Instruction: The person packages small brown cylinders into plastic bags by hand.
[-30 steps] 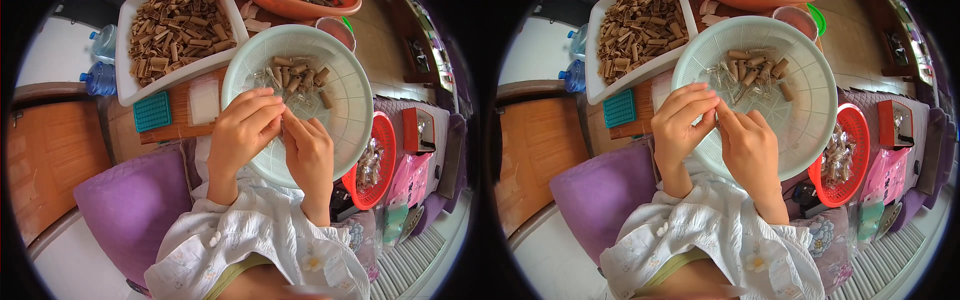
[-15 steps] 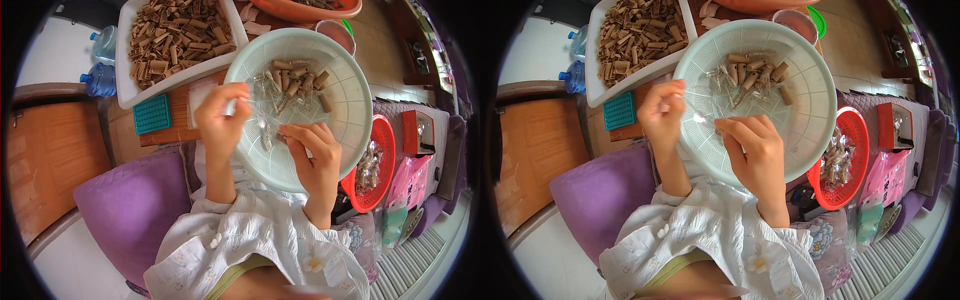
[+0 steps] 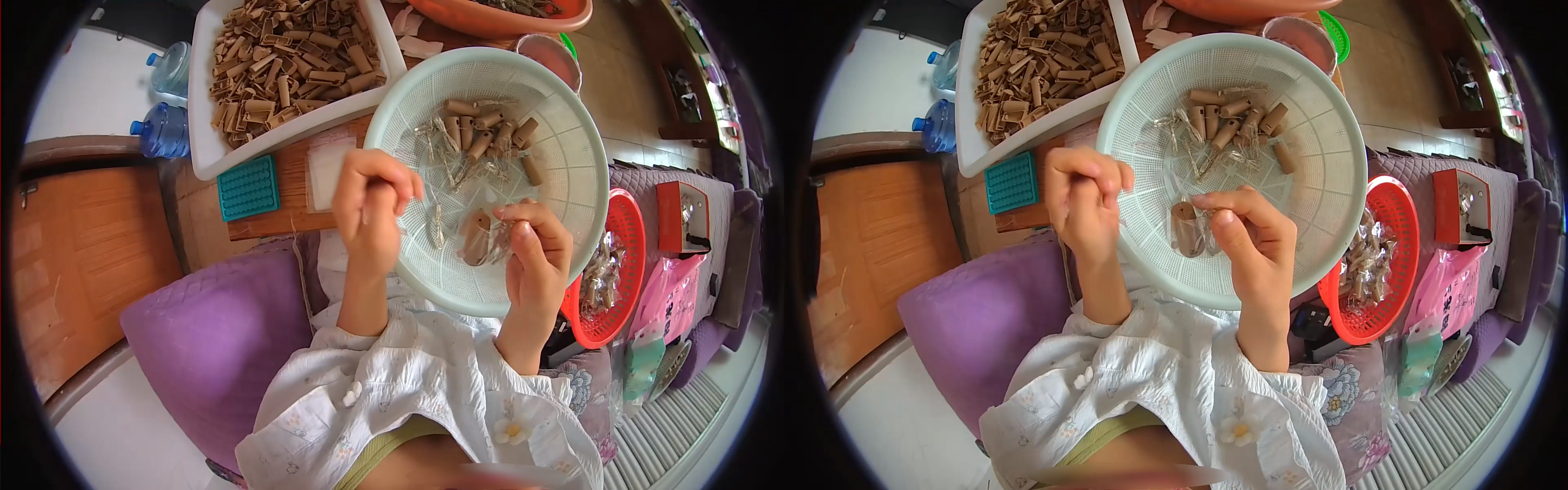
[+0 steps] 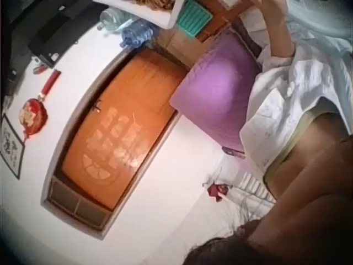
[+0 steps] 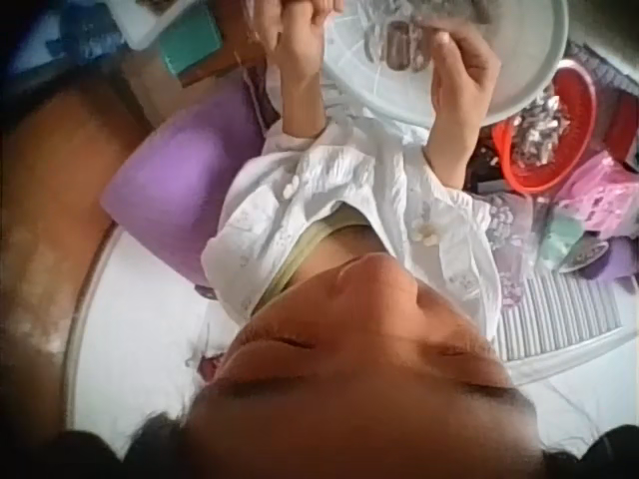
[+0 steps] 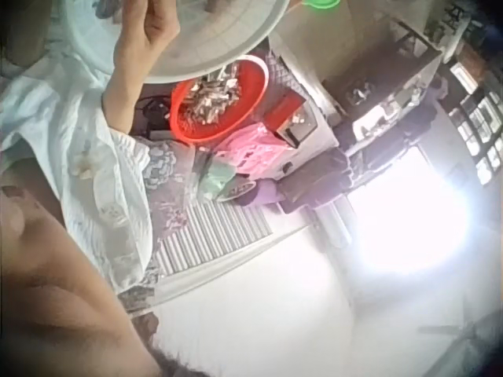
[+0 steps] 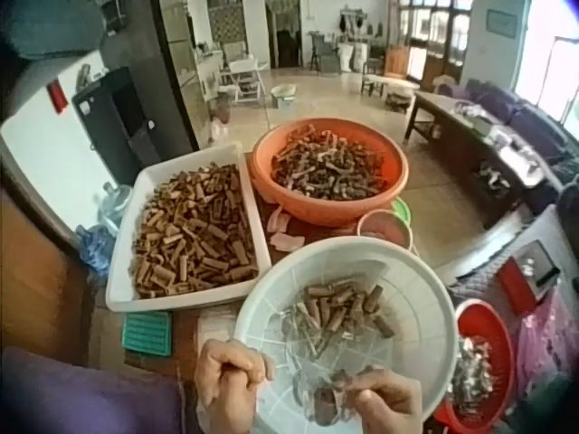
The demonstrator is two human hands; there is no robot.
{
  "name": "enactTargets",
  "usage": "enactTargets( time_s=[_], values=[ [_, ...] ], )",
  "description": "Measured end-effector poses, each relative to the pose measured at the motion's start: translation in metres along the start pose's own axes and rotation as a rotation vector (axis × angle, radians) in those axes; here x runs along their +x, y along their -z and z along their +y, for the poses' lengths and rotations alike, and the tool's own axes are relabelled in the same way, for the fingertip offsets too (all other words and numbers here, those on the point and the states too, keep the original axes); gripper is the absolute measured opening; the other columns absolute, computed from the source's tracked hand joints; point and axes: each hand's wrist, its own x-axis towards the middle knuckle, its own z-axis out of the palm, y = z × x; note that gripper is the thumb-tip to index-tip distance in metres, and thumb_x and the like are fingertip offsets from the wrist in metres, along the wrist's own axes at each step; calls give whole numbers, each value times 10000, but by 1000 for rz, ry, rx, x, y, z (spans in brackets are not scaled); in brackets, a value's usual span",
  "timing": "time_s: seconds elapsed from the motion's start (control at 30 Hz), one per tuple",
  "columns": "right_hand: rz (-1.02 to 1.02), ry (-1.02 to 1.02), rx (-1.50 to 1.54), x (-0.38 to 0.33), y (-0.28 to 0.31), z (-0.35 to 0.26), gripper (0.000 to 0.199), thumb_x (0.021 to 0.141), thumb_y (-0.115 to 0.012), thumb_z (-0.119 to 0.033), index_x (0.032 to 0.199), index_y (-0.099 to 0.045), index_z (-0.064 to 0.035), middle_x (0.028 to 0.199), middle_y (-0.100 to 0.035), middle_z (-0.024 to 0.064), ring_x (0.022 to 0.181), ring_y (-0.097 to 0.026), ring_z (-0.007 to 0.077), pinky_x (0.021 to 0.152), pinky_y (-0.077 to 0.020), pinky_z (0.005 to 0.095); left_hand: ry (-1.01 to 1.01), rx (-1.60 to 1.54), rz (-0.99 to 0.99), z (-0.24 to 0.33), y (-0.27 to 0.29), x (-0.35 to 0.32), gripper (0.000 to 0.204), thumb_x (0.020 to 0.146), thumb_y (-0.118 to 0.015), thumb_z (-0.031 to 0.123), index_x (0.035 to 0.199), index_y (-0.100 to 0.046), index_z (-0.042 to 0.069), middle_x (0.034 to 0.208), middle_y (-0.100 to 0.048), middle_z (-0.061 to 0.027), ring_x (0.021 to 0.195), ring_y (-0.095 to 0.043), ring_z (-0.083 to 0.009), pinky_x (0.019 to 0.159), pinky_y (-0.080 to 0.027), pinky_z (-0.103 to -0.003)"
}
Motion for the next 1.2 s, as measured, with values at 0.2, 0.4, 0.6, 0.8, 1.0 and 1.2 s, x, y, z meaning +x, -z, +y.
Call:
enactTargets(
  time_s=[0.2,0.4,0.6,0.8,1.0,1.2],
  values=[
    [-73,109,-7,-6,-3,-1,188,793,-547,-127,867,-616,32,660,-484,6,553,-369,43,488,-250,190,166,-49,-268,7,-6,-16,159,814,-424,156,825,-507,20,542,-426,5,440,-337,-77,433,-319,-215],
    [-117,175,58,-7,-3,1,203,791,-545,-141,872,-609,34,681,-504,20,542,-391,54,480,-266,195,-57,366,-295,19,-14,-13,97,738,-592,147,718,-560,57,572,-531,-29,438,-459,-119,401,-347,-228],
    [80,-113,495,-11,-12,1,142,802,-488,-107,864,-540,10,742,-533,58,639,-497,105,588,-402,214,-173,473,-251,19,-17,-14,18,748,-587,83,743,-588,65,603,-572,-32,448,-508,-143,410,-377,-228],
    [-128,-105,880,-5,-5,13,221,804,-419,-198,645,-431,-46,608,-427,49,581,-416,147,496,-340,265,-175,402,-312,20,-24,-13,61,758,-590,102,803,-587,62,617,-577,-42,474,-535,-154,434,-403,-244],
    [-23,293,422,-4,-10,8,357,781,-428,-307,533,-379,-54,511,-339,41,492,-280,155,466,-236,300,79,189,-357,17,-18,-16,294,858,-469,324,858,-576,51,627,-580,-54,492,-543,-128,441,-393,-230],
    [-64,507,176,-11,-4,10,341,763,-513,-264,547,-432,-14,512,-362,38,480,-288,158,432,-268,294,277,175,-550,30,-9,-9,365,793,-550,411,825,-583,50,620,-586,-47,486,-538,-117,438,-379,-222]
  ],
)
